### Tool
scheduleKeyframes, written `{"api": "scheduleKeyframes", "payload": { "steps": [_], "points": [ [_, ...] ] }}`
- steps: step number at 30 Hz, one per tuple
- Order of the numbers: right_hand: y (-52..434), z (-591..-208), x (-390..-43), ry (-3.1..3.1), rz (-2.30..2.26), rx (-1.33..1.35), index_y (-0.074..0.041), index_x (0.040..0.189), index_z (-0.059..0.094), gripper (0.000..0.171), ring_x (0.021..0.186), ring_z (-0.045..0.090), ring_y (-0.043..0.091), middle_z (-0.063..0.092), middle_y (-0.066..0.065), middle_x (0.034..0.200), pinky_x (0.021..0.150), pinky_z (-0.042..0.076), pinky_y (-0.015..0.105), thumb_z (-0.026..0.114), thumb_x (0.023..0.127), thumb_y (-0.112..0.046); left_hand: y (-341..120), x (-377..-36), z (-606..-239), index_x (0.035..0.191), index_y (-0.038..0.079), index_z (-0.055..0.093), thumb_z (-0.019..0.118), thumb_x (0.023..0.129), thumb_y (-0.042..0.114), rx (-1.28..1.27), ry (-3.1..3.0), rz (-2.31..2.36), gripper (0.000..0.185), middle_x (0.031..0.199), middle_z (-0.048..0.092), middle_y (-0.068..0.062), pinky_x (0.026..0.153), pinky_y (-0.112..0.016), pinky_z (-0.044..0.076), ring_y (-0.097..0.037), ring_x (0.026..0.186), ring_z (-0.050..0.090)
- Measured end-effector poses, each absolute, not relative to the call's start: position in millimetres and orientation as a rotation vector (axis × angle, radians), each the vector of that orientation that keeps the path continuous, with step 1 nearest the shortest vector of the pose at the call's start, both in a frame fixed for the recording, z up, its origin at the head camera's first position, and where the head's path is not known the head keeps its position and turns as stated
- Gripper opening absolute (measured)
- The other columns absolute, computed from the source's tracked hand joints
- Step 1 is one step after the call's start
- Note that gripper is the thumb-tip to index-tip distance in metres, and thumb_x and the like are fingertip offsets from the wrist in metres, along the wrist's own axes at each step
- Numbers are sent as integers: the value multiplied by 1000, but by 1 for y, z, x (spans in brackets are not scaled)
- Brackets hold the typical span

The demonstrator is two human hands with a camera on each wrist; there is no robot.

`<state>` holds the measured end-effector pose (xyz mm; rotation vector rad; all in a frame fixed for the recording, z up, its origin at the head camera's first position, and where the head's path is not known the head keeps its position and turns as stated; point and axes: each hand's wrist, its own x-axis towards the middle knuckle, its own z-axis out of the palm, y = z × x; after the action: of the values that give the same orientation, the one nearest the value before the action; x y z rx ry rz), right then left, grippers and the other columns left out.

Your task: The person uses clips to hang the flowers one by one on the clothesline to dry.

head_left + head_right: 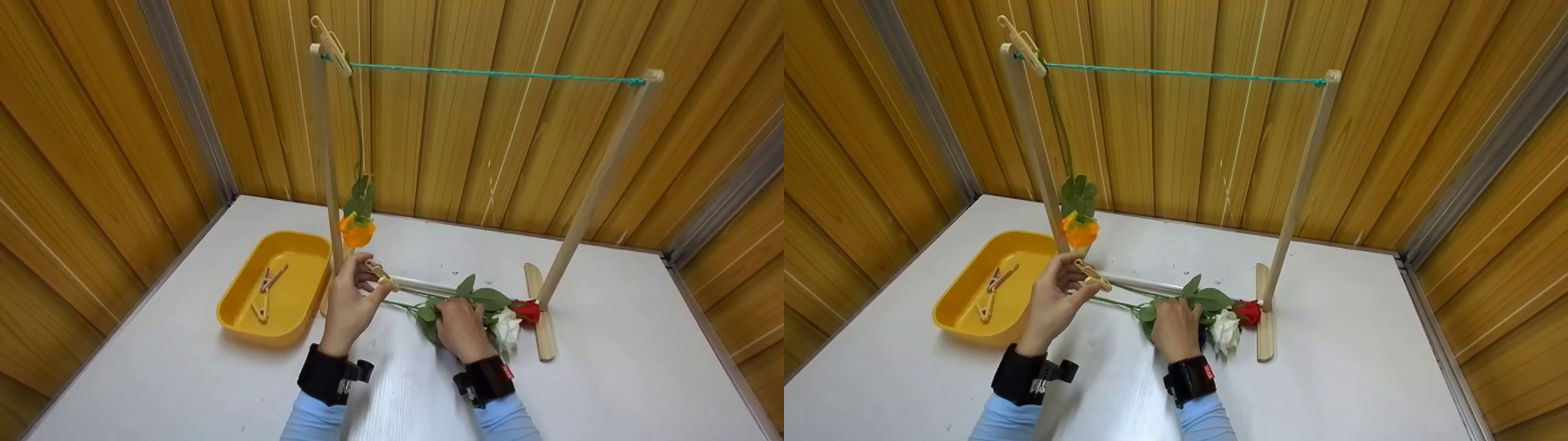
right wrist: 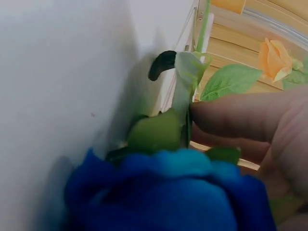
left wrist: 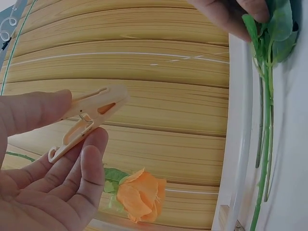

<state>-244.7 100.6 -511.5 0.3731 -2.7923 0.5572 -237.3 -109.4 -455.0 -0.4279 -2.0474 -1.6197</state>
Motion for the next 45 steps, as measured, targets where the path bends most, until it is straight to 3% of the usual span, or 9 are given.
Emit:
{"api": "scheduleKeyframes", "payload": {
  "steps": [5,12,24,33,45],
  "points": [
    [103,-511,-249,-2733,646,328,-5,84,72,11,94,68,38,73,16,93,86,40,58,74,83,6,-109,-237,-455,122,-7,57,86,80,2,-416,-2054,-1624,51,98,70,-18,73,-33,59,-31,87,71],
    [112,-509,-253,-2574,668,381,-2,91,78,13,81,67,33,67,10,83,80,43,54,75,84,9,-110,-237,-454,122,-7,57,86,82,6,-419,-2064,-1604,52,98,70,-18,73,-34,60,-31,88,72],
    [115,-509,-255,-2751,658,354,-8,87,80,22,84,73,36,78,10,87,80,44,58,70,81,11,-110,-237,-454,122,-7,58,86,83,5,-411,-2068,-1599,50,99,69,-17,74,-39,60,-32,90,72],
    [124,-503,-258,-2520,690,372,-5,83,79,17,80,70,35,73,11,79,79,49,57,71,83,9,-109,-236,-454,123,-7,57,86,83,4,-399,-2059,-1615,51,100,69,-17,76,-39,60,-32,91,72],
    [137,-496,-259,-2366,755,388,-1,89,75,13,83,66,38,68,15,84,74,50,60,73,85,11,-110,-237,-455,122,-6,58,86,81,1,-400,-2056,-1607,51,100,69,-17,75,-38,61,-32,90,72]
  ]
}}
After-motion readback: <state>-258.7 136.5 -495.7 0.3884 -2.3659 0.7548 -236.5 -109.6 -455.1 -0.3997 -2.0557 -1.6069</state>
